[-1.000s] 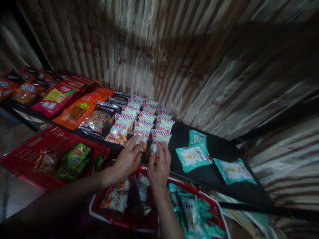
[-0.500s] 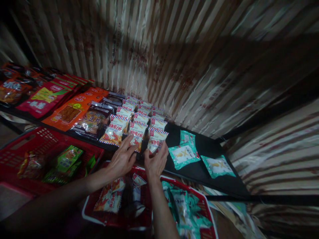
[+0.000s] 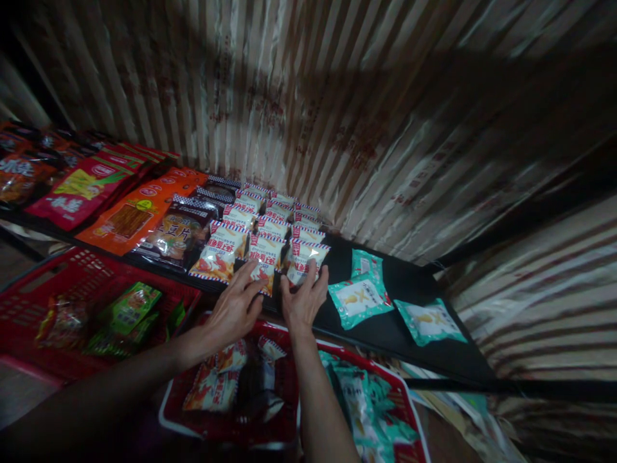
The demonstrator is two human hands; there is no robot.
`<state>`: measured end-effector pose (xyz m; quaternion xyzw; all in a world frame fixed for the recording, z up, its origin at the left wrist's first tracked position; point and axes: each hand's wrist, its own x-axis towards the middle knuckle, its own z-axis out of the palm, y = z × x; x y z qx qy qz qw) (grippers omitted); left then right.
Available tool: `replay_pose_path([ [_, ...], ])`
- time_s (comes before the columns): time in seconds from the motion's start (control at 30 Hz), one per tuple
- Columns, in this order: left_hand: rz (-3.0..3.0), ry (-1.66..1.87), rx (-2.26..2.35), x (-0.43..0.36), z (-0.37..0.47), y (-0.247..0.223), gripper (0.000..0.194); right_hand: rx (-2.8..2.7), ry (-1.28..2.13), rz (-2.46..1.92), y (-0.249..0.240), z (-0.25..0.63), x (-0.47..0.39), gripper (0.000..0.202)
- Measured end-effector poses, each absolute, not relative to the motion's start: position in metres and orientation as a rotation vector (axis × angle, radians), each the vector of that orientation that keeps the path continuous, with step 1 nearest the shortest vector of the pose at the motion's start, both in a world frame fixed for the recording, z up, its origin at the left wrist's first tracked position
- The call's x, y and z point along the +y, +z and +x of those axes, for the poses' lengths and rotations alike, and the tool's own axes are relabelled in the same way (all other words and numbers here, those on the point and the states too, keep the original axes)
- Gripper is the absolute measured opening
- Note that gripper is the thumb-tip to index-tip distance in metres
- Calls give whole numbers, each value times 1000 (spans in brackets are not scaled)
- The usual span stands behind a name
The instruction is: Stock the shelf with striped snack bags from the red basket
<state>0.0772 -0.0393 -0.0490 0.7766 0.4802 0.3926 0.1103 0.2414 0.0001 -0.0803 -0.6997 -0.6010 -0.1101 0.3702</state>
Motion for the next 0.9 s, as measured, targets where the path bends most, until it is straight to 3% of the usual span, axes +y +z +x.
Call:
replay_pose_path([
  [0.43,2218,1147,1429,-36,73,-45,37,-1582,-349,-1766,-82,240,-4,84],
  [0.9,2208,1091,1520,-36,71,-45,36,-1604,-373,-1799,-73,236,-7,74],
])
